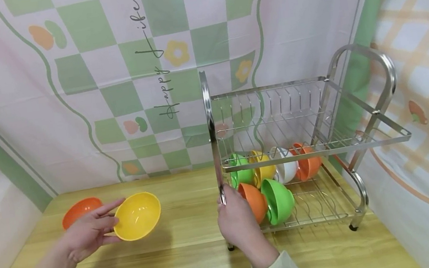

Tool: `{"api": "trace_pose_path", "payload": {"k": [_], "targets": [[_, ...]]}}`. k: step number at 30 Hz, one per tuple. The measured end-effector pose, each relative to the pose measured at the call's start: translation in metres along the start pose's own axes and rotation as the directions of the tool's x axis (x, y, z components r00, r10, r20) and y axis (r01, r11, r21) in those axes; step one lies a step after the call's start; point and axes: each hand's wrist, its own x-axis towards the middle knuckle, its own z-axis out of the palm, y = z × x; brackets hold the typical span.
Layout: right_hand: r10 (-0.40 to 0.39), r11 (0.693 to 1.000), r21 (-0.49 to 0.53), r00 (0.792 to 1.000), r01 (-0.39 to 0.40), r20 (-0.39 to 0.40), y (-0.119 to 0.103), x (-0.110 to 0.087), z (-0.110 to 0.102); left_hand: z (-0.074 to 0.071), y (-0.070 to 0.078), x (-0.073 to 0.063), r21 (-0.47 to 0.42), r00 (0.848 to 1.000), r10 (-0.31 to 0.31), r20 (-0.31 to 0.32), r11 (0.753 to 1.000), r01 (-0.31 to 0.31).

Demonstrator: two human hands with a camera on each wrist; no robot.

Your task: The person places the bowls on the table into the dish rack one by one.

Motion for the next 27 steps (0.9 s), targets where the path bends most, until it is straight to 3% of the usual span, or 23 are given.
{"api": "trace_pose_path", "payload": {"k": [4, 10, 16, 24, 27], "targets": [[0.005, 1.000, 0.005, 1.000, -0.005, 0.001, 0.000, 0.000, 0.000, 0.021, -0.003, -0.001, -0.012, 1.000, -0.008, 0.027, 1.000, 0.009], [0.015, 1.000, 0.016, 1.000, -0.015, 0.011, -0.002, 0.000, 0.001, 0.048, -0.008, -0.009, -0.044, 0.997, 0.031, 0.069, 0.999, -0.028], [0.016, 1.000, 0.005, 1.000, -0.016, 0.001, -0.002, 0.000, 0.001, 0.074, -0.020, -0.020, -0.084, 0.998, 0.029, 0.062, 0.996, -0.024], [0.016, 1.000, 0.005, 1.000, -0.016, 0.004, -0.002, -0.001, 0.000, 0.091, -0.032, -0.030, -0.066, 0.999, 0.022, 0.043, 0.998, -0.019], [0.018, 1.000, -0.020, 0.999, -0.018, 0.043, -0.006, -0.006, -0.003, 0.092, -0.035, -0.032, -0.057, 0.999, 0.024, 0.036, 0.998, -0.022]]}}
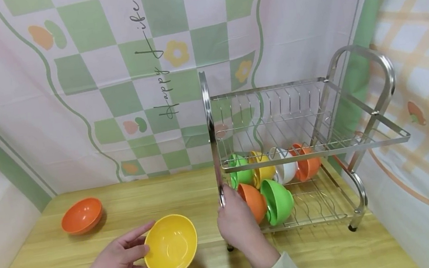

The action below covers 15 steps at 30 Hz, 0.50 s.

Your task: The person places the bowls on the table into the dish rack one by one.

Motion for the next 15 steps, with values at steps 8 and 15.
{"api": "trace_pose_path", "payload": {"k": [8, 15], "targets": [[-0.035, 0.996, -0.078, 0.999, 0.032, -0.037, -0.021, -0.030, -0.019, 0.004, -0.002, -0.003, -0.011, 1.000, -0.002, -0.004, 1.000, 0.002], [-0.058, 0.947, 0.319, 0.994, 0.025, 0.094, -0.022, -0.044, -0.031, 0.010, 0.000, -0.003, -0.017, 1.000, 0.017, -0.011, 1.000, -0.017]]}}
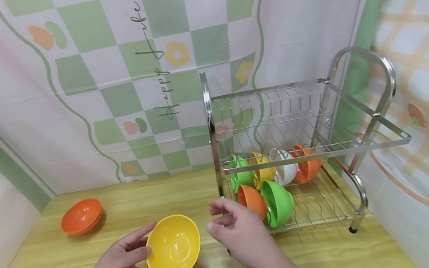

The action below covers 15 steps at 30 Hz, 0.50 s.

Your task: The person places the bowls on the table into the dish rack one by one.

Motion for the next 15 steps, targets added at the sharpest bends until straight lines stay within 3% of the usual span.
{"api": "trace_pose_path", "payload": {"k": [2, 4, 7, 11, 15], "targets": [[0.015, 0.987, 0.157, 0.990, -0.037, 0.141, 0.004, 0.000, -0.001, 0.002, 0.001, 0.000, -0.007, 1.000, 0.003, 0.004, 1.000, -0.003], [0.018, 0.950, 0.295, 0.966, -0.097, 0.259, 0.009, 0.001, -0.002, 0.005, 0.002, 0.000, -0.013, 1.000, 0.004, 0.009, 1.000, -0.004], [0.006, 0.845, 0.488, 0.918, -0.217, 0.397, 0.016, 0.004, 0.000, 0.008, 0.005, 0.000, -0.018, 1.000, 0.003, 0.014, 1.000, -0.003], [-0.018, 0.720, 0.607, 0.865, -0.337, 0.501, 0.025, 0.008, 0.004, 0.013, 0.008, -0.001, -0.028, 1.000, 0.002, 0.020, 1.000, -0.002], [-0.049, 0.664, 0.639, 0.831, -0.388, 0.555, 0.033, 0.010, 0.008, 0.016, 0.009, -0.001, -0.047, 0.999, 0.006, 0.032, 0.999, -0.004]]}}
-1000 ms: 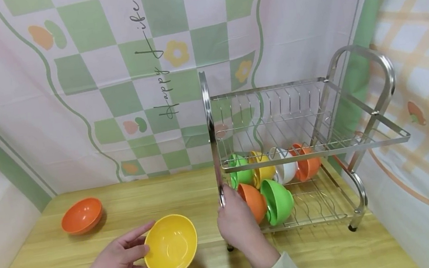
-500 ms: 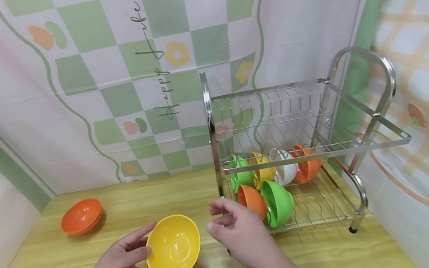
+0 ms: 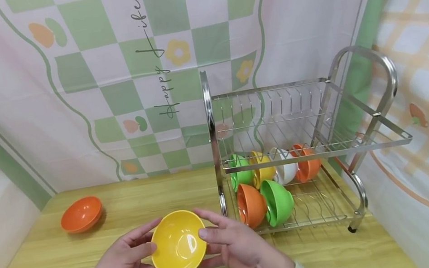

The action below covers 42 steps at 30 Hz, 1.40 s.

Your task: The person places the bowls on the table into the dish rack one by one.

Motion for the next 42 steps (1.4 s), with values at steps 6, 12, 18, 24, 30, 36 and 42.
{"api": "trace_pose_path", "payload": {"k": [6, 12, 18, 24, 30, 36, 42], "targets": [[-0.015, 0.999, 0.048, 0.999, 0.013, 0.029, 0.005, 0.003, -0.003, 0.002, 0.001, 0.000, -0.021, 1.000, 0.008, 0.011, 1.000, -0.007], [-0.030, 0.998, 0.054, 0.999, 0.028, 0.029, 0.005, 0.005, -0.003, 0.002, 0.002, -0.001, -0.053, 1.000, 0.007, 0.017, 0.999, -0.006], [-0.060, 0.998, 0.031, 0.998, 0.060, 0.009, 0.006, 0.006, -0.003, 0.004, 0.001, -0.001, -0.086, 1.000, 0.003, 0.017, 0.996, -0.002], [-0.079, 0.996, 0.039, 0.997, 0.079, 0.003, 0.006, 0.006, -0.004, 0.006, 0.002, 0.000, -0.100, 1.000, 0.004, 0.021, 0.995, -0.002], [-0.088, 0.995, 0.035, 0.996, 0.089, -0.028, 0.003, 0.003, -0.004, 0.008, 0.002, 0.003, -0.110, 1.000, 0.005, 0.028, 0.994, -0.002], [-0.102, 0.994, 0.026, 0.995, 0.103, -0.023, -0.001, 0.001, -0.005, 0.010, 0.000, 0.005, -0.133, 0.999, -0.002, 0.041, 0.991, 0.007], [-0.118, 0.993, 0.016, 0.993, 0.118, -0.014, -0.003, -0.002, -0.008, 0.012, 0.000, 0.008, -0.140, 0.999, 0.004, 0.055, 0.990, 0.004]]}}
